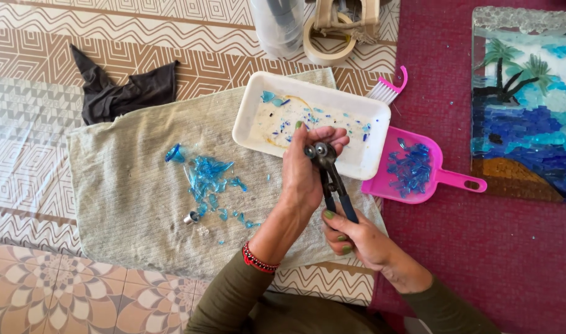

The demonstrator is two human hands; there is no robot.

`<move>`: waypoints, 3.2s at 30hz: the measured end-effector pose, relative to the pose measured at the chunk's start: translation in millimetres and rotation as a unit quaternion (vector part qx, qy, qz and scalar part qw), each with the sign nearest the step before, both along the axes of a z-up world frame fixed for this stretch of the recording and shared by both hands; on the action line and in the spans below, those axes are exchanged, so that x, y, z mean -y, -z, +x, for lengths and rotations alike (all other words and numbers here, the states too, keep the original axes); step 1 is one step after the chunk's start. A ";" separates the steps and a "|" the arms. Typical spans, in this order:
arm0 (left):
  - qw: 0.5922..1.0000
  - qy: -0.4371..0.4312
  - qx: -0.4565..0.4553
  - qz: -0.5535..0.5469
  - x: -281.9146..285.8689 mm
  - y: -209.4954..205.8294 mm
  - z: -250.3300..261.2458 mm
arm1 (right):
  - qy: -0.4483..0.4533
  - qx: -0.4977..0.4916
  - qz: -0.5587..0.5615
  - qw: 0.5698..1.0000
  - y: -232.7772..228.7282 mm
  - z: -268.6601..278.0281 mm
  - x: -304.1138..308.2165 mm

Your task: Nipping small pieces of blue glass into smaller fragments using glass nippers over a white tray.

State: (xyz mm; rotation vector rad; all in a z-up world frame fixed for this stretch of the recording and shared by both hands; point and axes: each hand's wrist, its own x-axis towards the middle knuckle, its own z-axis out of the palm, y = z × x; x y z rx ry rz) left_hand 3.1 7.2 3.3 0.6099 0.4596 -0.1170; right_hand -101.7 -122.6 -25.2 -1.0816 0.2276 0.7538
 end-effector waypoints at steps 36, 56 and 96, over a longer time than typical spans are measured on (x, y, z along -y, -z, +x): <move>0.818 0.409 0.400 0.061 92.6 -14.9 49.5 | 0.182 0.358 -0.027 0.915 -12.8 3.3 7.2; 0.444 0.045 0.264 0.855 -206.1 -35.2 -86.4 | 0.133 0.278 0.022 0.951 -24.1 10.6 -10.0; 0.878 0.111 0.204 0.418 -97.6 -21.3 -36.4 | 0.083 0.160 0.083 0.980 1.5 11.2 5.4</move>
